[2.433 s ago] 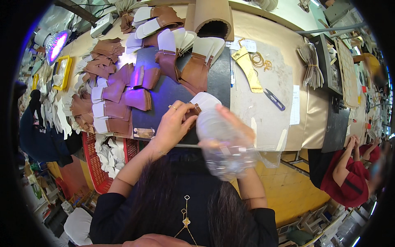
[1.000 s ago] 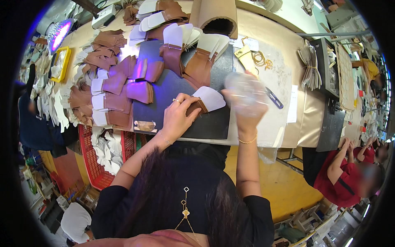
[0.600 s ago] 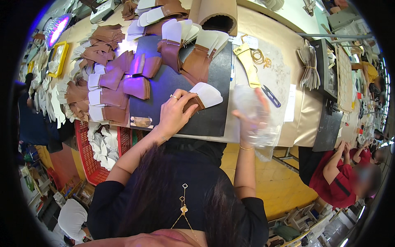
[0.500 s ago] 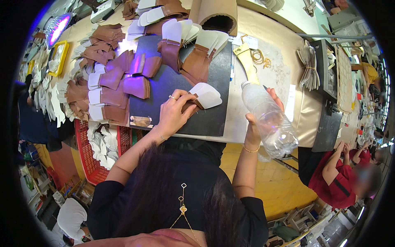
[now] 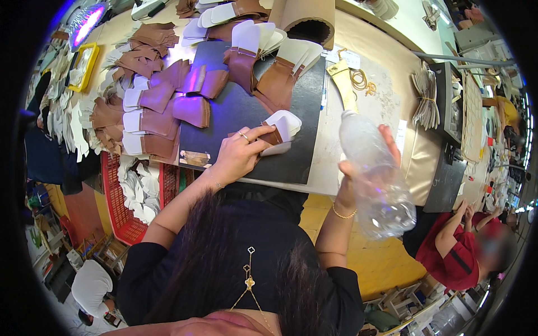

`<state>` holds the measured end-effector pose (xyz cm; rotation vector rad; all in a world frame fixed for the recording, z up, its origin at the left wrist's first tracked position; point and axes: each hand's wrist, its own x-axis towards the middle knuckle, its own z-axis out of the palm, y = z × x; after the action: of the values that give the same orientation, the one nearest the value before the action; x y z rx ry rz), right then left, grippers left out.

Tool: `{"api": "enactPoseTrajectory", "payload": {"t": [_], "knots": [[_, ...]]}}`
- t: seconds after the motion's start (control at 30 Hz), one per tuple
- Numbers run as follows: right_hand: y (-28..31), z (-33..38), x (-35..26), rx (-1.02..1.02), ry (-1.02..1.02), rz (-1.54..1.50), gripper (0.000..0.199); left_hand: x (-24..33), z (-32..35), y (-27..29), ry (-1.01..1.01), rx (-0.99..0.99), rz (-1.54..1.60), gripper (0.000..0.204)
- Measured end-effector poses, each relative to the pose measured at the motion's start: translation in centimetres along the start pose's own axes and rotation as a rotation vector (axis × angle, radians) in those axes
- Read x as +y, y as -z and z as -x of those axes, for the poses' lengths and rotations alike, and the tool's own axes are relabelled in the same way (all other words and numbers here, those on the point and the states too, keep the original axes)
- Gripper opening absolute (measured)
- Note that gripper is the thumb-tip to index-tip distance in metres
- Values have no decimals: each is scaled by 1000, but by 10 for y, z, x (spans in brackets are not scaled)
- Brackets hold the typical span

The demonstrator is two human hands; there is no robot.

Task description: The person repeatedly applies glue from a plastic bottle to the edges of small brown leather pieces with white inserts. They handle the pieces one at a time, wipe the glue, and place them on the table. The task continues throughout the clip.

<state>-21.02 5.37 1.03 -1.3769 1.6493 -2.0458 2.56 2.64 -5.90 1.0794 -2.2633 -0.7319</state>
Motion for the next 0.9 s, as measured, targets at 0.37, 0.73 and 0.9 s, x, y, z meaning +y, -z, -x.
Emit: {"api": "enactPoseTrajectory", "payload": {"t": [0.37, 0.73, 0.9], "knots": [[-10, 51, 11, -515, -370, -166, 103, -5, -5, 2, 38, 17, 106, 21], [-17, 23, 27, -354, -267, -116, 82, 2, -9, 3, 165, -46, 158, 17], [-45, 25, 23, -631, 69, 86, 77, 3, -7, 4, 156, -54, 150, 14]]}}
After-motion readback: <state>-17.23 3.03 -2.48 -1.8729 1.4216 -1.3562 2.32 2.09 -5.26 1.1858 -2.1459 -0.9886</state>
